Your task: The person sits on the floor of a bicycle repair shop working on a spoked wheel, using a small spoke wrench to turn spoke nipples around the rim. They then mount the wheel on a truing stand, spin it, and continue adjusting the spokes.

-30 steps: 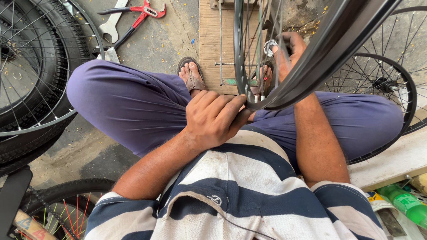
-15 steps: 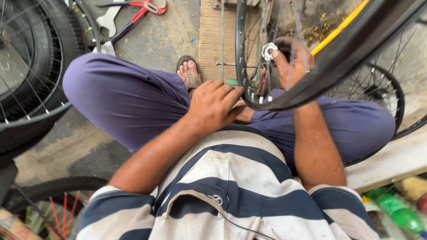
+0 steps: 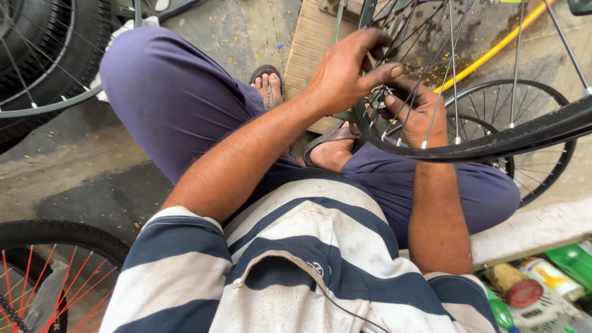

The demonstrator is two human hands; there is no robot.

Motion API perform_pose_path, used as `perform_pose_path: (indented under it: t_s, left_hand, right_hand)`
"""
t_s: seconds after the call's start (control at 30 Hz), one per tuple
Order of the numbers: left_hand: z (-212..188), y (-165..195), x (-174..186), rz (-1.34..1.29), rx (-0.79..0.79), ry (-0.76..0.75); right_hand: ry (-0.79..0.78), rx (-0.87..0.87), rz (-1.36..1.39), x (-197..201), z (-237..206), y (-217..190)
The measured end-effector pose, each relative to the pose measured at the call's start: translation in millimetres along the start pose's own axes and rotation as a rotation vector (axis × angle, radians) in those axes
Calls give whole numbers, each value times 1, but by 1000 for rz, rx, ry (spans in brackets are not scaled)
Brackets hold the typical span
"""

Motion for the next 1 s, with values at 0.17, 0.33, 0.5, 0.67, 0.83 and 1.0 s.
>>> perform_pose_path:
  t_s: [0.17,0.33,0.5,0.67,0.83,1.0]
  left_hand:
    - [3,-5,-5,-59,-24,-52]
    - [2,-23,-16,-110,79,-108]
    - [3,-24,-15,-88,40,-88]
    - [3,-28,-16,-117,55,-81]
    - [3,-27,-16,-97,50,-62]
    - [5,-26,-11,-52,32,-49]
  right_hand:
    - [11,-75,52,-1,-3,3]
    - [55,11,-134,-14,-3,-19]
    - [-44,32,-310,-34,-6,-44]
    - [-17,100,-538,-42,-7,-58]
    - [47,235,-550,-47,-5,-63]
    - [38,247,-497,-43,1,-55]
Point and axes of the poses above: each hand's wrist, its own z-axis towards the middle knuckle, its own x-axis out of the back of the hand, y = z × x, the point moved 10 cm from there along z, towards the middle knuckle
